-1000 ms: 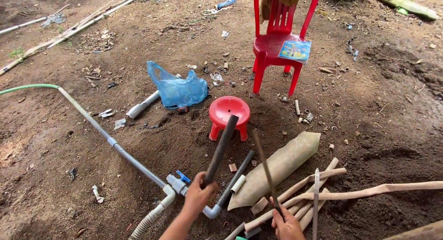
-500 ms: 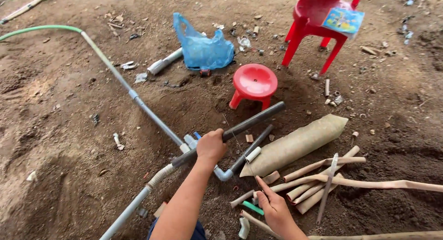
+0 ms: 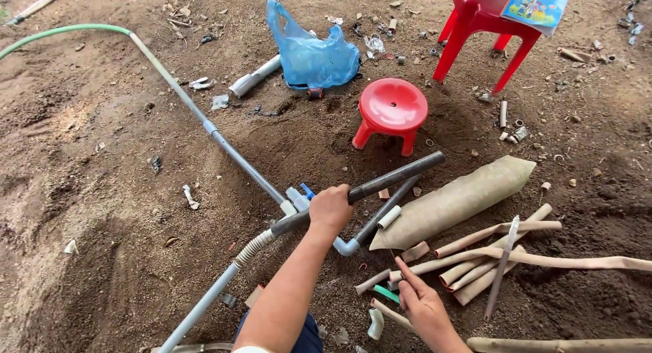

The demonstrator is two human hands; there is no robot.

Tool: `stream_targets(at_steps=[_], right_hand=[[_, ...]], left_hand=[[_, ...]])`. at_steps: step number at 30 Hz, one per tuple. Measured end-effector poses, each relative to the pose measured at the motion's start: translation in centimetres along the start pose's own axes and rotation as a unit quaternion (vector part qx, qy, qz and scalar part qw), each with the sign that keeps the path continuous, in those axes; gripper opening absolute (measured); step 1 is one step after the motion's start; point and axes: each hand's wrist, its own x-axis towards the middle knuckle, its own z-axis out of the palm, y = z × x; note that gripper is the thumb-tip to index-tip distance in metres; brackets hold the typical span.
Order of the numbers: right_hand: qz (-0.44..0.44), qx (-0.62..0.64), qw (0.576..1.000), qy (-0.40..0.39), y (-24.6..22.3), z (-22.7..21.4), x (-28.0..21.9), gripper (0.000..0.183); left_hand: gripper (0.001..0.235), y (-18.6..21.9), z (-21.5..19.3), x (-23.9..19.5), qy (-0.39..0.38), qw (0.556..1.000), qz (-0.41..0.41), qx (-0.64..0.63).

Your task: The person sits on a small red stool and uses a hacksaw to cut a black pipe. They hold the pipe with their left hand and saw with their right hand, resting the pipe on a pile of wood and a sack on the ground.

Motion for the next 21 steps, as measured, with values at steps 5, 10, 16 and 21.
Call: stream_targets(at_steps=[5,10,16,21], right_hand=[[0.013,0.007,1.0,0.01,-0.9,-0.5,1.8,0.057],[0.004,0.059,0.998,-0.012,5.0,-2.7,4.0,0.058],[0.019,0.11,0.994,0.006,8.8,-5.4,7.5,0.057],[-0.015,0.061,0.998,0.02,7.9,-4.8,7.5,0.058]], left_hand=[[0.01,1.1,-0.3,-0.1,-0.02,1.0,0.004,0.004],[0.011,1.5,-0.4,-0.3,-0.054,0.998,-0.003,0.018],[0.012,1.8,1.2,-0.4,0.014,0.998,0.046,-0.029],[0.013,2.9,2.9,-0.2,0.025,0.997,0.075,-0.005]])
